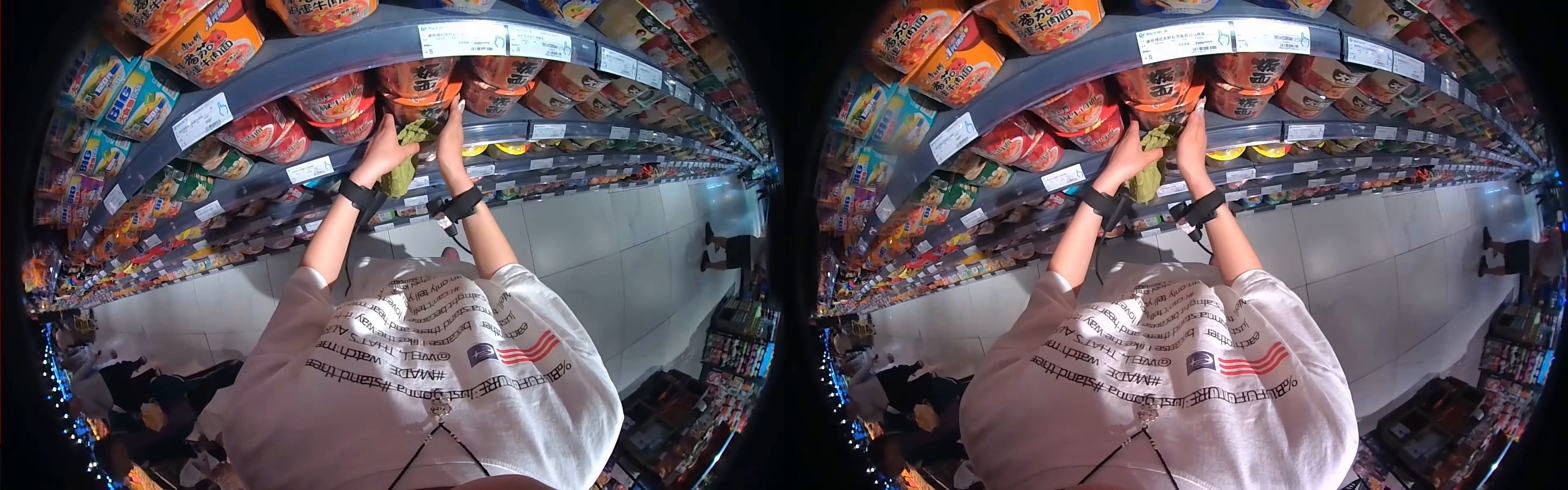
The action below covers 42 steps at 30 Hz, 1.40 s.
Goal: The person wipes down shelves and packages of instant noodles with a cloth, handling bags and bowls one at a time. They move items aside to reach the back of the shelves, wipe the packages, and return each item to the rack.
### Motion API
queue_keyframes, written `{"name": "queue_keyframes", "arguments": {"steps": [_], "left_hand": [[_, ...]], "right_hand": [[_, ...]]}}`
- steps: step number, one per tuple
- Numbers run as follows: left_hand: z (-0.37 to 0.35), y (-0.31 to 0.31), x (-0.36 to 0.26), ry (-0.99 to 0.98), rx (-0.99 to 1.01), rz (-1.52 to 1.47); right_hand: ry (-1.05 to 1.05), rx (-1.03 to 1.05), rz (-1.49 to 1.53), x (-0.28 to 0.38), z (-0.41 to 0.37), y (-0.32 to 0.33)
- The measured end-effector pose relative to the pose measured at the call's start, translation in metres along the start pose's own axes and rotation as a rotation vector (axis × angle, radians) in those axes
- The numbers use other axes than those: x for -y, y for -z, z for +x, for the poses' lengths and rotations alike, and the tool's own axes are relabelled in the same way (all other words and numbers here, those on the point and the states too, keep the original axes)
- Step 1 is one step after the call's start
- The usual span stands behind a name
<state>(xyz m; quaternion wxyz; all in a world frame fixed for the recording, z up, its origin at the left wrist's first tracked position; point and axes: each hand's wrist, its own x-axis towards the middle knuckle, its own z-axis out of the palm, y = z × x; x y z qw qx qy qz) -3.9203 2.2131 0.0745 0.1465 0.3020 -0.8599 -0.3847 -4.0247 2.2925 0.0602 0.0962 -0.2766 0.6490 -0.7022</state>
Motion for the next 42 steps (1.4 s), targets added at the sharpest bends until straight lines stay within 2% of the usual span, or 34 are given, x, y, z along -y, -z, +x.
{"name": "queue_keyframes", "arguments": {"steps": [7, 12, 14, 15, 16, 17, 18, 19, 21, 22, 24, 25, 26, 28, 30, 32, 37, 39, 40, 42], "left_hand": [[0.005, 0.007, 0.009, -0.081, -0.030, 0.086], [0.019, 0.008, 0.018, -0.028, 0.037, -0.009], [0.010, 0.010, 0.016, -0.042, 0.071, -0.050], [-0.005, 0.015, 0.007, -0.049, 0.070, -0.046], [-0.019, 0.021, -0.004, -0.060, 0.067, -0.042], [-0.035, 0.029, -0.016, -0.086, 0.104, -0.016], [-0.046, 0.038, -0.029, -0.111, 0.142, 0.010], [-0.049, 0.042, -0.042, -0.119, 0.149, 0.010], [-0.057, 0.038, -0.066, -0.344, 0.214, -0.246], [-0.054, 0.029, -0.075, -0.334, 0.220, -0.255], [-0.027, 0.007, -0.095, -0.592, 0.251, -0.250], [-0.014, -0.003, -0.103, -0.625, 0.207, -0.159], [-0.001, -0.013, -0.111, -0.657, 0.159, -0.068], [0.016, -0.030, -0.118, -0.618, 0.110, -0.045], [0.030, -0.049, -0.113, -0.456, 0.042, -0.094], [0.038, -0.050, -0.115, -0.361, 0.064, -0.005], [0.055, -0.050, -0.116, -0.403, -0.002, -0.057], [0.060, -0.056, -0.105, -0.425, -0.034, -0.120], [0.051, -0.052, -0.113, -0.337, 0.028, -0.153], [0.023, -0.055, -0.124, -0.279, -0.016, -0.183]], "right_hand": [[0.025, -0.052, -0.032, -0.006, -0.016, -0.021], [0.034, -0.112, -0.081, -0.005, -0.026, -0.030], [-0.024, -0.034, -0.048, -0.004, -0.027, -0.019], [0.004, -0.092, -0.016, 0.001, -0.032, -0.010], [0.100, -0.150, -0.111, -0.001, -0.033, 0.003], [0.151, -0.225, 0.073, 0.014, -0.034, 0.022], [0.217, -0.263, 0.001, 0.026, -0.028, 0.046], [0.289, -0.268, 0.069, 0.047, -0.017, 0.068], [0.315, -0.227, 0.085, 0.029, 0.011, 0.106], [0.355, -0.208, 0.056, 0.041, 0.018, 0.116], [0.386, -0.204, -0.089, 0.070, 0.030, 0.119], [0.440, -0.182, 0.037, 0.057, 0.045, 0.116], [0.561, -0.154, -0.115, 0.047, 0.054, 0.120], [0.331, -0.029, 0.072, 0.053, 0.059, 0.115], [0.366, -0.035, 0.025, 0.045, 0.075, 0.116], [0.419, -0.060, -0.069, 0.030, 0.087, 0.115], [0.381, 0.005, -0.051, 0.012, 0.096, 0.112], [0.440, 0.031, -0.073, 0.021, 0.088, 0.115], [0.457, 0.034, -0.070, 0.025, 0.084, 0.117], [0.454, 0.028, -0.045, 0.027, 0.067, 0.126]]}}
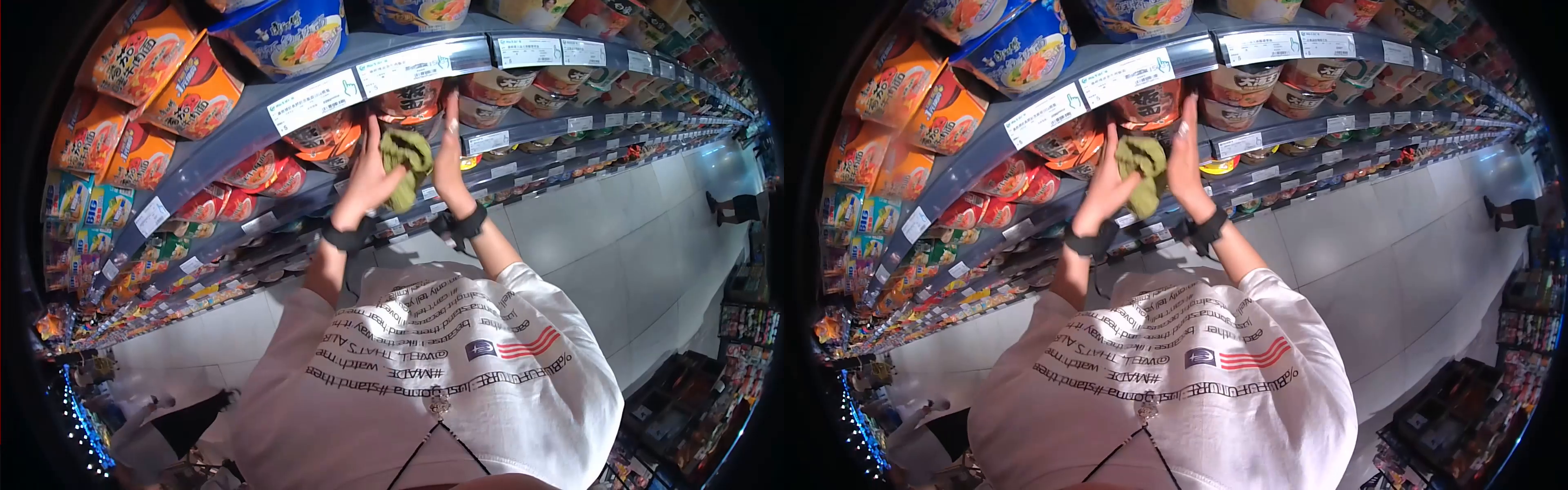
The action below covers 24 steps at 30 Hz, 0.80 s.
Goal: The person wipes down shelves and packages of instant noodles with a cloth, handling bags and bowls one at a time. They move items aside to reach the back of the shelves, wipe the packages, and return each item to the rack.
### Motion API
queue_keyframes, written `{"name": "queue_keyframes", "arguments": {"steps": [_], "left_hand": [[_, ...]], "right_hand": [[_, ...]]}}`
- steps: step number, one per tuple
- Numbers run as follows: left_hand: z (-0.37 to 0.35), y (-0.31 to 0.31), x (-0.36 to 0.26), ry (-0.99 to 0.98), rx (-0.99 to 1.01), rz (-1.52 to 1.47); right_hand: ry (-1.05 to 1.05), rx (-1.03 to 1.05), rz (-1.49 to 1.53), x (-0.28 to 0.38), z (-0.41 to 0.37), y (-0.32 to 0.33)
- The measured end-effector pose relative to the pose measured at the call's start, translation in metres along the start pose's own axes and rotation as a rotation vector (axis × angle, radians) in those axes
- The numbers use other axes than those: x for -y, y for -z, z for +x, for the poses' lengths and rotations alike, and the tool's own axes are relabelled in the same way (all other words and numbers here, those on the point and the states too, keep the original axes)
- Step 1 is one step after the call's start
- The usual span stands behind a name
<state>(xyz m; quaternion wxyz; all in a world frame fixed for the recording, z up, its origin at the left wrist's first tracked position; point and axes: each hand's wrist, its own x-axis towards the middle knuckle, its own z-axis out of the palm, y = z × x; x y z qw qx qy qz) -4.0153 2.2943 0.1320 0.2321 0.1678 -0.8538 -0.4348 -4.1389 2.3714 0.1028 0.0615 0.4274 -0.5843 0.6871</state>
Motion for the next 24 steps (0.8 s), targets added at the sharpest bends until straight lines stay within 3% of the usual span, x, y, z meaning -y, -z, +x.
{"name": "queue_keyframes", "arguments": {"steps": [1, 2, 4, 6, 9, 10, 12, 14, 21, 24], "left_hand": [[-0.009, -0.007, 0.002, -0.159, -0.076, 0.149], [-0.024, -0.010, -0.016, 0.032, 0.008, -0.180], [-0.039, -0.037, 0.035, -0.011, -0.019, -0.079], [-0.031, -0.044, 0.034, 0.011, -0.003, -0.035], [0.001, -0.053, 0.055, 0.244, 0.033, -0.469], [0.010, -0.063, 0.078, 0.123, -0.084, -0.313], [0.025, -0.057, 0.085, 0.038, -0.050, -0.351], [0.032, -0.048, 0.076, 0.141, -0.021, -0.597], [0.020, -0.039, 0.053, 0.156, 0.010, -0.633], [0.010, -0.032, 0.037, 0.253, 0.064, -0.719]], "right_hand": [[-0.025, -0.003, 0.029, 0.000, -0.010, 0.006], [-0.069, -0.002, 0.071, -0.004, -0.018, 0.010], [-0.205, 0.007, 0.144, -0.028, -0.032, 0.013], [-0.320, 0.016, 0.211, -0.052, -0.038, 0.011], [-0.411, -0.007, 0.270, -0.069, -0.029, 0.001], [-0.421, -0.016, 0.281, -0.073, -0.025, -0.002], [-0.450, -0.020, 0.309, -0.075, -0.015, -0.004], [-0.530, -0.014, 0.361, -0.064, -0.005, -0.003], [-0.477, -0.015, 0.229, -0.061, -0.019, 0.007], [-0.476, -0.003, 0.231, -0.053, -0.020, 0.019]]}}
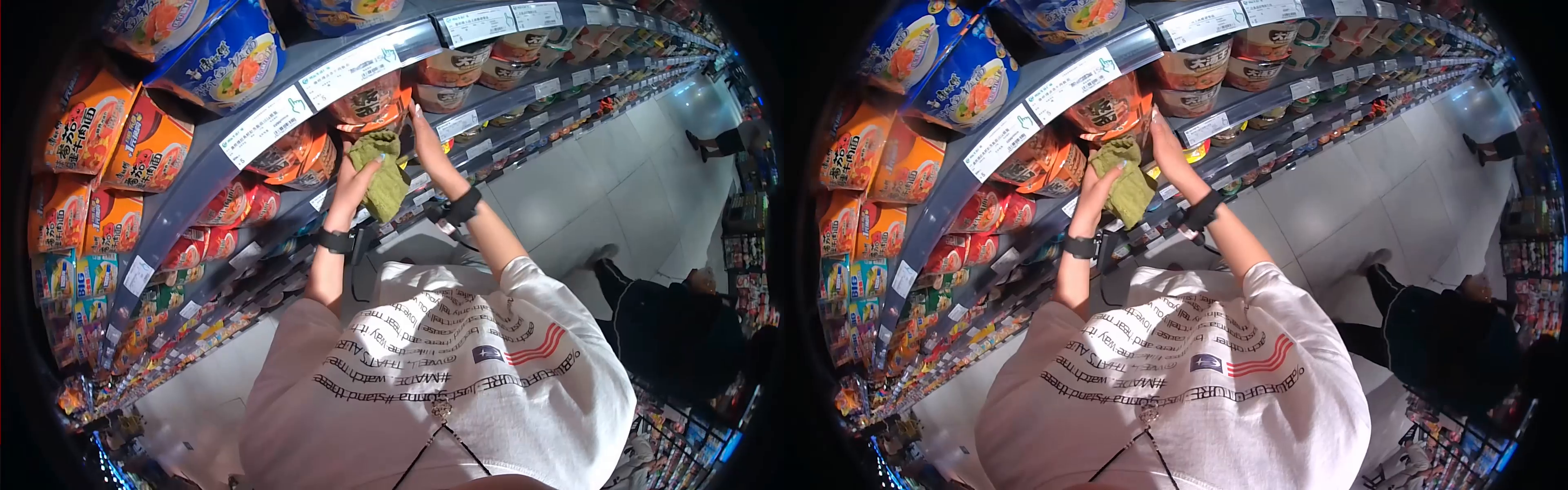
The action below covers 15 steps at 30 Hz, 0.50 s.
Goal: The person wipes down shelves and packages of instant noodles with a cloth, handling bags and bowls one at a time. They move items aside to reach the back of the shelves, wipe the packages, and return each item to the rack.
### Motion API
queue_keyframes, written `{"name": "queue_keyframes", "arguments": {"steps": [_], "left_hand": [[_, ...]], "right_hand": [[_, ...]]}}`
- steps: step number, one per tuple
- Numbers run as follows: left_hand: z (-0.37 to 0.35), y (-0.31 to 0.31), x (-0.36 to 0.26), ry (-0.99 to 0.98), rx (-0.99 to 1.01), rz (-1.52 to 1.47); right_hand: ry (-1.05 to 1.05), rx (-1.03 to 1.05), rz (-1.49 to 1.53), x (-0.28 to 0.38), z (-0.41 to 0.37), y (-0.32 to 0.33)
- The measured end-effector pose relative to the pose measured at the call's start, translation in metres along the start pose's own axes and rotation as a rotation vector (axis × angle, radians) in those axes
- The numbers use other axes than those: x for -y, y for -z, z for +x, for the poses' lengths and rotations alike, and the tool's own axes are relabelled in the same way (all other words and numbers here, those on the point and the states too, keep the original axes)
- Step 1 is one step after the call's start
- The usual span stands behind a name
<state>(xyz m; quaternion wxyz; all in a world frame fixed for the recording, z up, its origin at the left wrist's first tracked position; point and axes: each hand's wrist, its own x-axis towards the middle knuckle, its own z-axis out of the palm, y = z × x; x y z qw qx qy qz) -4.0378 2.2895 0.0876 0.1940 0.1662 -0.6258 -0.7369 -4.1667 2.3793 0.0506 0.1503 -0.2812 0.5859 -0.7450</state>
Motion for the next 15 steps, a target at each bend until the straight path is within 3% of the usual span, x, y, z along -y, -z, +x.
{"name": "queue_keyframes", "arguments": {"steps": [2, 4, 7, 9, 10, 12, 13, 15], "left_hand": [[-0.016, -0.007, -0.006, 0.011, 0.018, 0.075], [-0.047, -0.021, -0.003, 0.001, -0.052, 0.123], [-0.053, -0.075, -0.051, -0.190, 0.242, -0.049], [-0.024, -0.102, -0.045, -0.319, 0.165, 0.189], [-0.002, -0.113, -0.039, -0.400, 0.110, 0.347], [0.029, -0.136, -0.029, -0.470, 0.014, 0.564], [0.037, -0.145, -0.021, -0.317, -0.041, 0.473], [0.051, -0.156, -0.015, -0.379, -0.110, 0.505]], "right_hand": [[-0.094, 0.173, -0.078, 0.035, -0.017, 0.024], [-0.075, 0.207, 0.134, 0.047, -0.042, 0.062], [0.160, 0.189, -0.036, 0.084, -0.039, 0.121], [0.352, 0.166, -0.205, 0.100, -0.011, 0.144], [0.282, 0.199, -0.292, 0.102, 0.001, 0.150], [0.381, 0.275, -0.341, 0.090, 0.032, 0.151], [0.387, 0.293, -0.304, 0.082, 0.042, 0.149], [0.340, 0.338, -0.220, 0.072, 0.054, 0.143]]}}
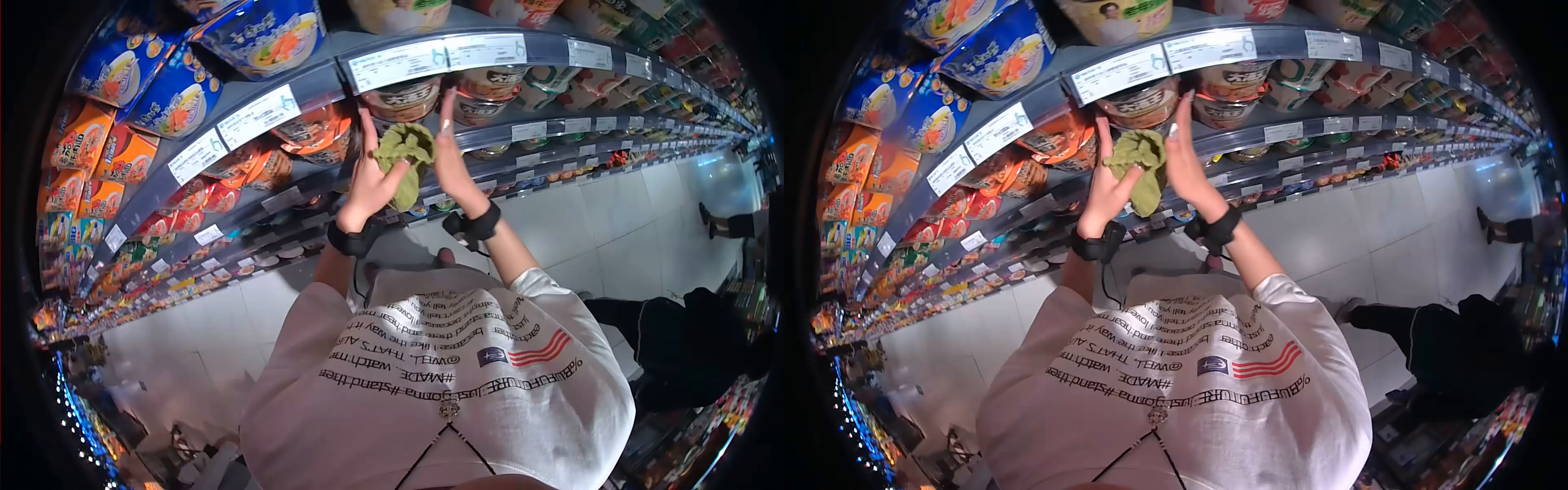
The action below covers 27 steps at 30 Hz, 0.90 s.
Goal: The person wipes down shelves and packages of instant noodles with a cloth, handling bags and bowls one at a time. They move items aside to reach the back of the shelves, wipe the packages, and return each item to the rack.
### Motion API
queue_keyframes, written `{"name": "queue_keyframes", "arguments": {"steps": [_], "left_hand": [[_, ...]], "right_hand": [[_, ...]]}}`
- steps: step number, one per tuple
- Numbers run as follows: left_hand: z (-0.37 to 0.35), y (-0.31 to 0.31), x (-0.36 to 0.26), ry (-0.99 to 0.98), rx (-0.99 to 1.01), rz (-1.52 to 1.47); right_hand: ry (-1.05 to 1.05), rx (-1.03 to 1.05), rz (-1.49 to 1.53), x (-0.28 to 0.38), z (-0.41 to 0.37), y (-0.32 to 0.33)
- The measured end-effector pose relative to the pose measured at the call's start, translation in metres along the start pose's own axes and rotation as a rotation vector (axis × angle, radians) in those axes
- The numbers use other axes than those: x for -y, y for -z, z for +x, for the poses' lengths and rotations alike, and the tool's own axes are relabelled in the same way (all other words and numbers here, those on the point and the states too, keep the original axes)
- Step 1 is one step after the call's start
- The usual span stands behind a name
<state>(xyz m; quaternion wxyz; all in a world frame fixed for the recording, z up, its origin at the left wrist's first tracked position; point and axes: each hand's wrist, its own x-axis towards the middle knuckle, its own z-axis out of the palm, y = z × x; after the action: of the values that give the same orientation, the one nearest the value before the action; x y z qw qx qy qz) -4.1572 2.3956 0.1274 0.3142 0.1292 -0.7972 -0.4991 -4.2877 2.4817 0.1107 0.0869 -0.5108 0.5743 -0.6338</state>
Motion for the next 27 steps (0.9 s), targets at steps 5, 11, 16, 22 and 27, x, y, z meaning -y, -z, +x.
{"name": "queue_keyframes", "arguments": {"steps": [5, 11, 16, 22, 27], "left_hand": [[0.013, -0.008, 0.028, 0.088, -0.130, 0.058], [-0.018, -0.033, 0.012, -0.033, -0.246, 0.006], [-0.020, -0.043, 0.079, 0.146, -0.161, 0.103], [0.015, -0.019, 0.093, 0.208, -0.111, -0.011], [0.020, -0.018, 0.075, 0.231, -0.060, -0.246]], "right_hand": [[-0.057, 0.020, 0.070, -0.033, 0.008, -0.016], [-0.026, -0.018, 0.130, -0.024, -0.004, 0.001], [-0.312, 0.028, 0.309, -0.076, -0.034, -0.005], [-0.431, -0.002, 0.301, -0.073, 0.007, -0.013], [-0.464, -0.004, 0.291, -0.066, 0.007, -0.010]]}}
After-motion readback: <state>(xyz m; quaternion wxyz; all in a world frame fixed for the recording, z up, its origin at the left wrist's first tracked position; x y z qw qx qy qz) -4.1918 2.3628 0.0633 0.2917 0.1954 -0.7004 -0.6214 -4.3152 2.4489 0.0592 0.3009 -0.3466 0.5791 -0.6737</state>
